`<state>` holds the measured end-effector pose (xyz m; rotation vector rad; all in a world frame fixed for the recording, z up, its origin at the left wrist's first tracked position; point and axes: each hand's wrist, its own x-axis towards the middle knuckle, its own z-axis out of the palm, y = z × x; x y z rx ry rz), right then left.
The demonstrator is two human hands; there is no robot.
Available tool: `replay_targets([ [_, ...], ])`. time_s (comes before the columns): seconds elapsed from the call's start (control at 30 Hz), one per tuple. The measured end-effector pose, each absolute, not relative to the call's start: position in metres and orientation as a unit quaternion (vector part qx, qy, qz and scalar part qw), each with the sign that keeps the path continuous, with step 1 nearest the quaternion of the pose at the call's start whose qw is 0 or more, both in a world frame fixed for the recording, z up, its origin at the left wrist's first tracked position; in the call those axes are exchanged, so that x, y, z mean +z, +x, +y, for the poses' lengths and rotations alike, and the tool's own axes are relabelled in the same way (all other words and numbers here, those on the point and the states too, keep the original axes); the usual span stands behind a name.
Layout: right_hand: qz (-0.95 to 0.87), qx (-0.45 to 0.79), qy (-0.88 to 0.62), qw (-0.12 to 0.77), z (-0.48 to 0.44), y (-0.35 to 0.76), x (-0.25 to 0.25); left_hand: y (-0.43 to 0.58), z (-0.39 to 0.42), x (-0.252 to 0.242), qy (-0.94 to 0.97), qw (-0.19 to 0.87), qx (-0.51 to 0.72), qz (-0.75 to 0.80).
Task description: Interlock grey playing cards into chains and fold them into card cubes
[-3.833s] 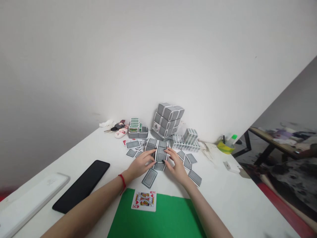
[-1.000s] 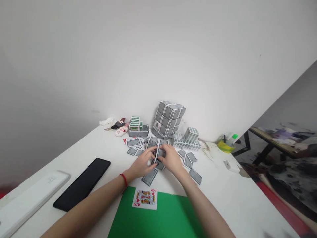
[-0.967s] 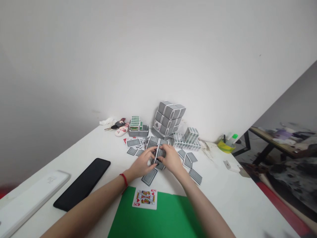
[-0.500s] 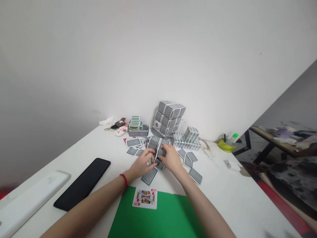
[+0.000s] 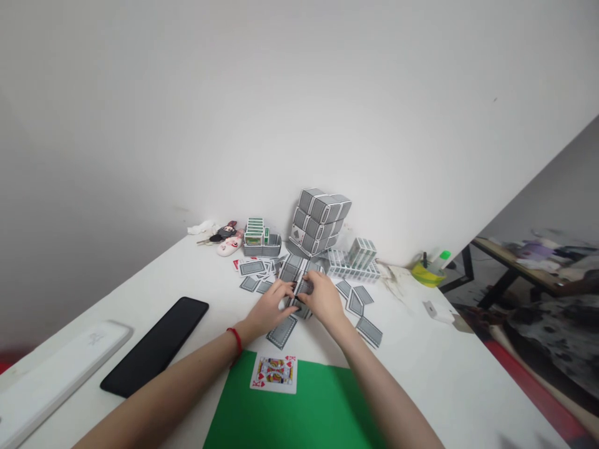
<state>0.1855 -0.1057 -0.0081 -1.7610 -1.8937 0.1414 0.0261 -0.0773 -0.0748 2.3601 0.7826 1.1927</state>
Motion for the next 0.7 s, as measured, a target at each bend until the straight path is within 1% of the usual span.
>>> replay_targets([
  [0.2, -0.708, 0.071, -0.649, 0.268, -0.11, 0.184, -0.005, 0.028, -0.076, -0.082, 0.809, 0.254, 0.447, 0.284],
  [0.27, -0.71, 0.075, -0.646, 0.272, -0.113, 0.185, -0.006, 0.028, -0.076, -0.082, 0.811, 0.259, 0.444, 0.278],
  [0.5, -0.709, 0.048, -0.645, 0.281, -0.12, 0.182, -0.011, 0.027, -0.077, -0.077, 0.837, 0.198, 0.425, 0.283],
  [0.7, -0.712, 0.043, -0.641, 0.285, -0.118, 0.178, -0.01, 0.027, -0.078, -0.076, 0.84, 0.18, 0.425, 0.286],
])
